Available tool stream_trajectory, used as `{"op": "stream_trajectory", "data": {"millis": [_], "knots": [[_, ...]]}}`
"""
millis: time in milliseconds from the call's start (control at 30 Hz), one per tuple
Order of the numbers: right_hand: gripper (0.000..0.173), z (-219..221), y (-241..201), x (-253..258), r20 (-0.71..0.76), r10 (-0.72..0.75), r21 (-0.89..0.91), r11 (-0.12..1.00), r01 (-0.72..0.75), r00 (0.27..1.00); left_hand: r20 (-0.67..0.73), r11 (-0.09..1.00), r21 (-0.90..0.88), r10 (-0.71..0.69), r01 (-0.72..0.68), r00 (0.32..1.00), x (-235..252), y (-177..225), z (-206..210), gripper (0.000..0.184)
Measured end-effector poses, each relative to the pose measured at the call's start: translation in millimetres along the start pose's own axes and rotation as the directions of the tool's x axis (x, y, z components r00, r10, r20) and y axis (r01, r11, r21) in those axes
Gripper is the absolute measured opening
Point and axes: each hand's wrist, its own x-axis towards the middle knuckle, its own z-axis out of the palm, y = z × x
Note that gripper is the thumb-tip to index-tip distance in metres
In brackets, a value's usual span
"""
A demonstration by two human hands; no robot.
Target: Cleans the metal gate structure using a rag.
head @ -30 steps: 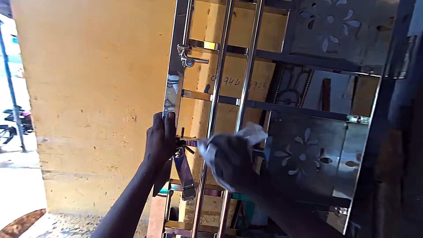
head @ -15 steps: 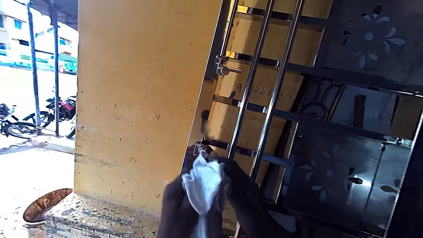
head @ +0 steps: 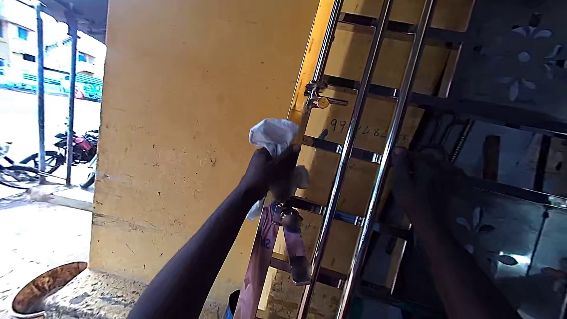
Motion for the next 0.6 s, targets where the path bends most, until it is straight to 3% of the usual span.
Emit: {"op": "stream_trajectory", "data": {"millis": [100,233,333,400,433,467,500,533,600], "knots": [[0.071,0,2,4,-0.009,0.002,-0.006,1.000,-0.002,1.000,0.005,0.992,-0.120,0.033,-0.032,0.999,29,6,4,0.038],[0.072,-1,2,2,-0.031,0.019,-0.005,1.000,-0.019,0.999,-0.040,0.971,-0.232,0.043,-0.051,0.998,11,-11,2,0.026],[0.072,0,5,2,-0.030,0.009,-0.010,1.000,-0.009,1.000,-0.012,0.993,-0.121,0.007,-0.009,1.000,-23,-18,-10,0.020],[0.070,1,9,1,-0.035,-0.013,-0.007,1.000,0.013,0.999,-0.083,0.993,0.032,0.115,-0.113,0.990,-41,-30,-11,0.016],[0.069,2,12,1,-0.036,-0.019,-0.002,1.000,0.019,0.999,-0.142,0.958,0.163,0.258,-0.235,0.956,-51,-38,-8,0.012],[0.069,3,13,1,-0.038,-0.018,0.005,1.000,0.019,0.999,-0.188,0.876,0.305,0.439,-0.373,0.878,-58,-47,-3,0.016],[0.069,4,11,1,-0.044,-0.014,0.002,1.000,0.014,0.999,-0.168,0.776,0.407,0.583,-0.483,0.795,-63,-52,1,0.033],[0.069,4,10,1,-0.046,-0.005,-0.003,1.000,0.004,0.999,-0.034,0.668,0.472,0.665,-0.575,0.746,-64,-58,2,0.049],[0.070,5,7,1,-0.045,0.011,-0.006,1.000,-0.011,0.999,0.316,0.454,0.572,0.646,-0.683,0.695,-55,-57,1,0.069]]}}
